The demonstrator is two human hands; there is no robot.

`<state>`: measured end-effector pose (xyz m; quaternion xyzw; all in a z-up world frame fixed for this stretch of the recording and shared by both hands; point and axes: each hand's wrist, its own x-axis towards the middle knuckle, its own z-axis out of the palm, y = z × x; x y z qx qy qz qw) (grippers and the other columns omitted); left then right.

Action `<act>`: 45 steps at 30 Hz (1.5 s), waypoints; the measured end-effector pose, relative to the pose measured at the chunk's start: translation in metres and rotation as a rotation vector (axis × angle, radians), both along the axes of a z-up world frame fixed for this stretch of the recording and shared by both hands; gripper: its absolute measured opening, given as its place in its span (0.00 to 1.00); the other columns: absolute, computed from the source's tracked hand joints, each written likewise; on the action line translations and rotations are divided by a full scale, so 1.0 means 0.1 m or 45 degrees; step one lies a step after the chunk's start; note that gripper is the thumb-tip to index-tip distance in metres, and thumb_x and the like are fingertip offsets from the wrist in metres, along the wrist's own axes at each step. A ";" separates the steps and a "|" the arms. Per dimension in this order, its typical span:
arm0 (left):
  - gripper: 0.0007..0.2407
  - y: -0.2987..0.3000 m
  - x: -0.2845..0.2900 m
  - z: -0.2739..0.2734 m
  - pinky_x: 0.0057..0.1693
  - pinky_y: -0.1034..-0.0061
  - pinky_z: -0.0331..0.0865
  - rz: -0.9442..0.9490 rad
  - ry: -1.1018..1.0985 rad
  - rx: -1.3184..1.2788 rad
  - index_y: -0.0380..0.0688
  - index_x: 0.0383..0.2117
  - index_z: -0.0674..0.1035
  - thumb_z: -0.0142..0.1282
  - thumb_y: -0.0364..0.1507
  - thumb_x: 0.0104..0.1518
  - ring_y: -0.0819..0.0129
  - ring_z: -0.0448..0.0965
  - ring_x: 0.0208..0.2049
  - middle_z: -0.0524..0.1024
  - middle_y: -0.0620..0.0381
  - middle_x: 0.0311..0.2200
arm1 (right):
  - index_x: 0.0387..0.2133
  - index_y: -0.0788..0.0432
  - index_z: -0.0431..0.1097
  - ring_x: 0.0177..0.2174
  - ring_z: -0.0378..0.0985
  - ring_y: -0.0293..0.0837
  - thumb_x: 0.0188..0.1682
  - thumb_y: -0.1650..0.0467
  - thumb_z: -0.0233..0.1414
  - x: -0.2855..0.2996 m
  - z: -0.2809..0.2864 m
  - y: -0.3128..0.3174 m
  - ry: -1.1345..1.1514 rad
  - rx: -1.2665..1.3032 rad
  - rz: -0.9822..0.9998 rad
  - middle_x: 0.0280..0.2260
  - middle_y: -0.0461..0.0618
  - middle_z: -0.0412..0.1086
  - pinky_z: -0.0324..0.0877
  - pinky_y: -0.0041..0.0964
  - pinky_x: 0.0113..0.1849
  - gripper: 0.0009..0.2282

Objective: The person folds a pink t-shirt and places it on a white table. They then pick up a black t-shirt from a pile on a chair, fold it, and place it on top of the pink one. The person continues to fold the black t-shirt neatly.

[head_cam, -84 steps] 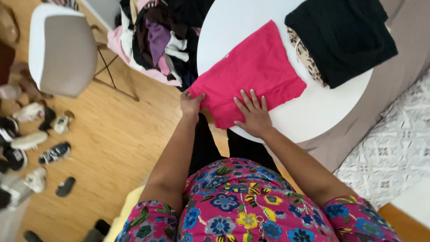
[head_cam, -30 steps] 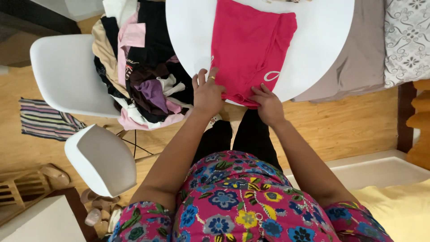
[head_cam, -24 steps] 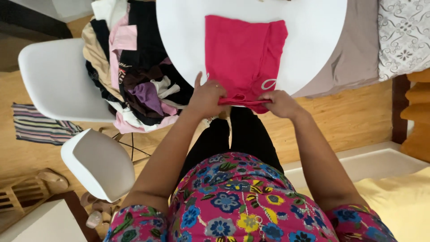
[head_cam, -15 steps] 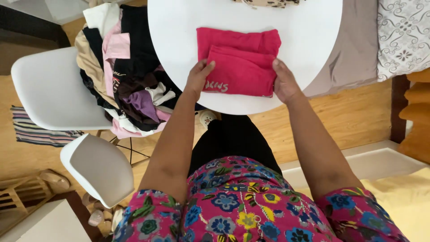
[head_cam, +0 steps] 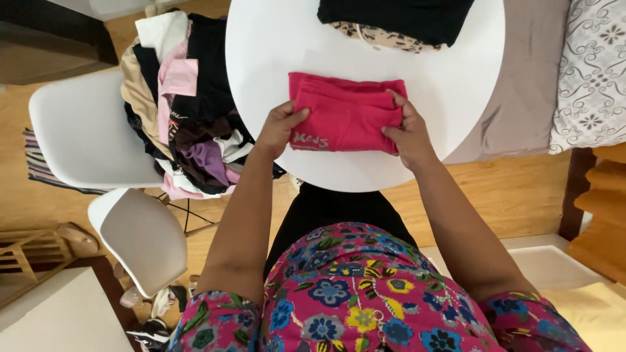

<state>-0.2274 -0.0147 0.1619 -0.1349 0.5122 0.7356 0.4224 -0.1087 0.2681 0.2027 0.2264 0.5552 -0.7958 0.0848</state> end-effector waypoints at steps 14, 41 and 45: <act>0.12 0.26 0.14 -0.22 0.36 0.70 0.72 -0.075 0.585 -0.966 0.39 0.40 0.79 0.56 0.36 0.63 0.67 0.77 0.26 0.79 0.52 0.25 | 0.60 0.65 0.60 0.48 0.76 0.41 0.48 0.82 0.53 -0.13 -0.76 0.08 -0.135 0.351 -0.178 0.50 0.54 0.73 0.73 0.33 0.50 0.24; 0.18 1.06 0.94 -0.62 0.74 0.46 0.49 -0.553 1.450 -1.312 0.54 0.61 0.71 0.53 0.34 0.64 0.51 0.53 0.73 0.60 0.58 0.69 | 0.66 0.57 0.55 0.64 0.55 0.61 0.49 0.71 0.54 0.13 -0.45 -0.38 0.430 1.639 0.383 0.64 0.61 0.54 0.50 0.57 0.64 0.29; 0.29 0.98 0.75 -0.38 0.71 0.36 0.35 -0.713 1.413 -1.391 0.62 0.70 0.61 0.52 0.46 0.61 0.46 0.38 0.74 0.44 0.55 0.74 | 0.72 0.64 0.48 0.72 0.39 0.62 0.55 0.62 0.51 0.13 -0.82 -0.23 0.386 1.550 0.784 0.73 0.61 0.42 0.37 0.63 0.68 0.34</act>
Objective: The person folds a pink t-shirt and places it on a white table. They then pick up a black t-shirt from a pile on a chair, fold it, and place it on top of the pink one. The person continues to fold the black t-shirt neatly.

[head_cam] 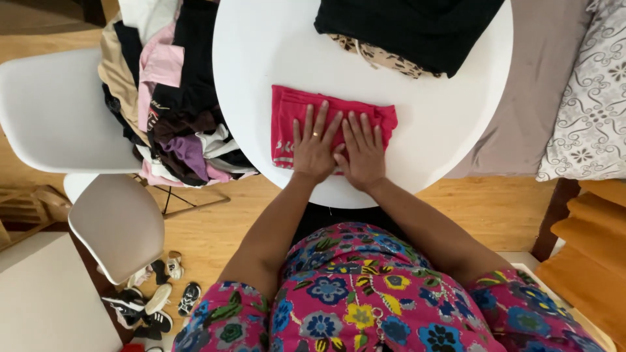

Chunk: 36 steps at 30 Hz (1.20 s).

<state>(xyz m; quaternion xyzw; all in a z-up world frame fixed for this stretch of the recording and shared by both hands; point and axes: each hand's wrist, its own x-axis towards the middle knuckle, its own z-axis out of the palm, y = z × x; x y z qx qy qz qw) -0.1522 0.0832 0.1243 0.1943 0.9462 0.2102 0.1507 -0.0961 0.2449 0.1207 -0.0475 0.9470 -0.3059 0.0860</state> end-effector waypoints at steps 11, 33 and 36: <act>0.31 -0.44 -0.38 0.15 0.72 0.38 0.29 0.149 -0.139 -0.327 0.68 0.73 0.52 0.44 0.53 0.64 0.50 0.30 0.75 0.35 0.60 0.75 | 0.71 0.69 0.40 0.71 0.31 0.64 0.53 0.54 0.51 -0.03 0.12 0.05 -0.118 0.335 -0.166 0.73 0.65 0.34 0.30 0.69 0.65 0.42; 0.33 -0.58 -0.04 0.08 0.70 0.43 0.47 0.354 0.105 0.000 0.54 0.72 0.56 0.56 0.44 0.62 0.34 0.43 0.72 0.44 0.46 0.74 | 0.70 0.68 0.38 0.69 0.28 0.63 0.46 0.46 0.51 -0.20 0.39 -0.31 -0.248 0.342 -0.014 0.71 0.66 0.30 0.29 0.68 0.63 0.49; 0.36 -0.53 0.03 0.21 0.66 0.43 0.52 0.485 -0.037 -0.046 0.54 0.71 0.57 0.61 0.41 0.55 0.37 0.51 0.66 0.50 0.42 0.70 | 0.71 0.62 0.38 0.70 0.27 0.61 0.40 0.47 0.55 -0.12 0.35 -0.63 -0.276 0.241 0.232 0.72 0.62 0.30 0.31 0.67 0.65 0.51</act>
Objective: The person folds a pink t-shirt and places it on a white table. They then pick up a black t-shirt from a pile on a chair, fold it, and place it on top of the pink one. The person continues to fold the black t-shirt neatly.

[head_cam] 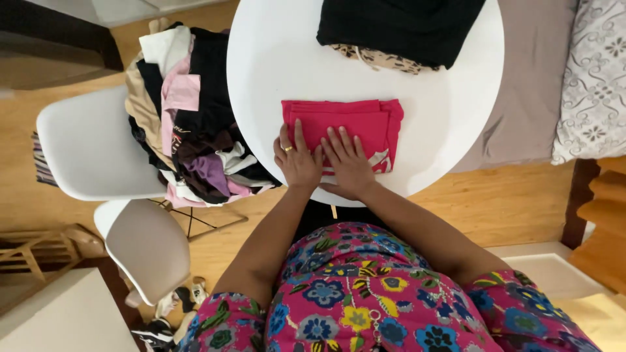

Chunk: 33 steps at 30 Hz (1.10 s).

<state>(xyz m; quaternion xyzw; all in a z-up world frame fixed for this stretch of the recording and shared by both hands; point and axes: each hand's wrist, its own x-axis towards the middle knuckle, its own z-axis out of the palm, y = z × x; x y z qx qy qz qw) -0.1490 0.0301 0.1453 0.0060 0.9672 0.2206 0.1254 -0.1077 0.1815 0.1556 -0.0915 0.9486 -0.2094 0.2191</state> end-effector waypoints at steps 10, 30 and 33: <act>0.44 -0.05 -0.25 0.01 0.53 0.55 0.72 0.537 -0.504 0.313 0.49 0.69 0.51 0.68 0.30 0.45 0.40 0.74 0.51 0.59 0.32 0.59 | 0.71 0.56 0.36 0.69 0.24 0.63 0.32 0.54 0.64 -0.19 0.26 -0.41 -0.233 0.135 -0.206 0.72 0.56 0.27 0.30 0.76 0.61 0.55; 0.28 -0.40 -0.31 -0.26 0.48 0.66 0.70 0.519 -1.303 1.863 0.55 0.69 0.68 0.56 0.32 0.58 0.69 0.74 0.41 0.74 0.62 0.47 | 0.57 0.62 0.65 0.45 0.80 0.49 0.53 0.74 0.49 -0.08 0.65 0.07 -0.254 -1.791 -1.816 0.48 0.56 0.74 0.78 0.48 0.48 0.18; 0.26 -0.54 -0.38 -0.30 0.53 0.60 0.67 0.978 -1.398 1.595 0.59 0.64 0.68 0.52 0.45 0.58 0.59 0.75 0.51 0.75 0.56 0.54 | 0.60 0.67 0.62 0.50 0.78 0.51 0.53 0.73 0.50 0.02 1.27 -0.02 -0.317 -2.004 -1.580 0.52 0.59 0.73 0.74 0.47 0.54 0.21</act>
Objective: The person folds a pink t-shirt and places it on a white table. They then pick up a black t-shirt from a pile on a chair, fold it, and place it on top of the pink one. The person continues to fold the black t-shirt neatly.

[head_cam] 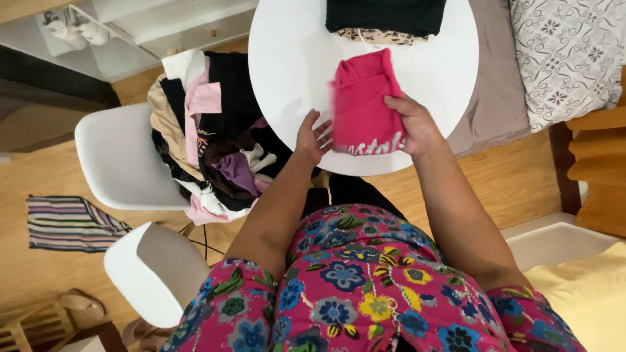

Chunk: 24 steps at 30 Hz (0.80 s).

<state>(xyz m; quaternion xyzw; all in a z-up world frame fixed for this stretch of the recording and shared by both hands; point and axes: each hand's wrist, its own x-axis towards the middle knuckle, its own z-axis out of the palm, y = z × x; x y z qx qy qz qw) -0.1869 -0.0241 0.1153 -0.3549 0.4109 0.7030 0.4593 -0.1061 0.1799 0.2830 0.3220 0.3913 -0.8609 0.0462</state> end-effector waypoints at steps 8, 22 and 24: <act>0.40 -0.21 -0.26 0.65 0.65 0.48 0.66 -0.010 -0.080 0.881 0.42 0.64 0.65 0.46 0.60 0.50 0.47 0.71 0.62 0.68 0.45 0.63 | 0.63 0.69 0.59 0.55 0.74 0.54 0.53 0.73 0.53 0.63 -0.07 0.53 0.202 -0.230 -0.161 0.57 0.62 0.69 0.69 0.50 0.59 0.24; 0.30 0.09 -0.49 0.16 0.57 0.53 0.77 -0.376 0.045 0.634 0.32 0.62 0.68 0.68 0.30 0.53 0.49 0.80 0.53 0.77 0.37 0.54 | 0.64 0.65 0.60 0.54 0.74 0.55 0.54 0.65 0.53 0.52 -0.88 1.09 -0.015 -0.299 -0.135 0.57 0.61 0.70 0.69 0.53 0.55 0.26; 0.30 0.10 -0.61 0.30 0.57 0.56 0.77 -0.375 0.051 0.639 0.35 0.62 0.68 0.68 0.27 0.52 0.53 0.81 0.52 0.77 0.42 0.53 | 0.63 0.60 0.59 0.54 0.74 0.52 0.48 0.75 0.55 0.32 -0.85 1.10 -0.069 -0.165 0.017 0.56 0.57 0.71 0.72 0.50 0.55 0.27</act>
